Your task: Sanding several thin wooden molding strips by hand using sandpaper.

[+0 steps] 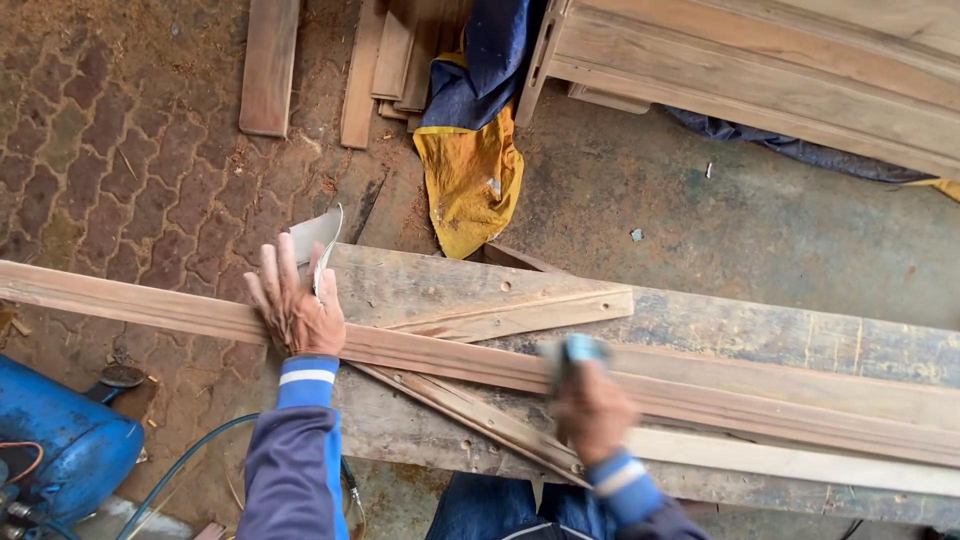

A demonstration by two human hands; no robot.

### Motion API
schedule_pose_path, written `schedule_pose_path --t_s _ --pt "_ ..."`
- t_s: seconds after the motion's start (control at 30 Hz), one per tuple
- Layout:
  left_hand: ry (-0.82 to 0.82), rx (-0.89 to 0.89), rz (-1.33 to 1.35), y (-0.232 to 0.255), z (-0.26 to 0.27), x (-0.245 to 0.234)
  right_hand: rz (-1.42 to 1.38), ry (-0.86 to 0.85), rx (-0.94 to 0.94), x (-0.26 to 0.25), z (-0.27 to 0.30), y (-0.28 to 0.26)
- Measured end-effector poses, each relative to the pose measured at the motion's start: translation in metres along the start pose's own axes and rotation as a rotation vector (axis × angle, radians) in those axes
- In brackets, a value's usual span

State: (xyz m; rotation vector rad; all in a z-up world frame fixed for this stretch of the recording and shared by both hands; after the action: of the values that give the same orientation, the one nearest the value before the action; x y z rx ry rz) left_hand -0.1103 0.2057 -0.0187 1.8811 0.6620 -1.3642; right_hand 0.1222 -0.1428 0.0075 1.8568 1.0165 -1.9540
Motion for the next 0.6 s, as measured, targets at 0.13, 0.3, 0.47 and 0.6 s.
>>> schedule_pose_path --t_s 0.13,0.3,0.47,0.6 --pt "-0.057 -0.105 0.004 0.005 -0.007 -0.011 -0.226 -0.183 -0.254 0.051 -0.011 -0.149" --pt "-0.041 -0.131 0.065 0.006 -0.008 -0.015 -0.017 -0.346 -0.518 0.094 0.002 -0.183" --pt "0.035 -0.147 0.084 0.004 0.002 -0.014 -0.013 -0.138 -0.224 0.017 -0.002 -0.012" --pt "0.080 -0.126 0.092 0.006 0.002 -0.016 0.116 0.071 0.039 -0.031 -0.001 0.058"
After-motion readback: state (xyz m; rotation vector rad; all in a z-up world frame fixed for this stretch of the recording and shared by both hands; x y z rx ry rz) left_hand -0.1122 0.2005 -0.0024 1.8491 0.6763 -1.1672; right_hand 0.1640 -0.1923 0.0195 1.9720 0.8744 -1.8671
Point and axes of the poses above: each hand's wrist, its own z-axis away from the middle knuckle, its own x-axis out of the palm, y = z × x, the point moved 4 cm from there along -z, towards the middle knuckle, and after that the axes turned 3 degrees about x, right-handed, at the moved point
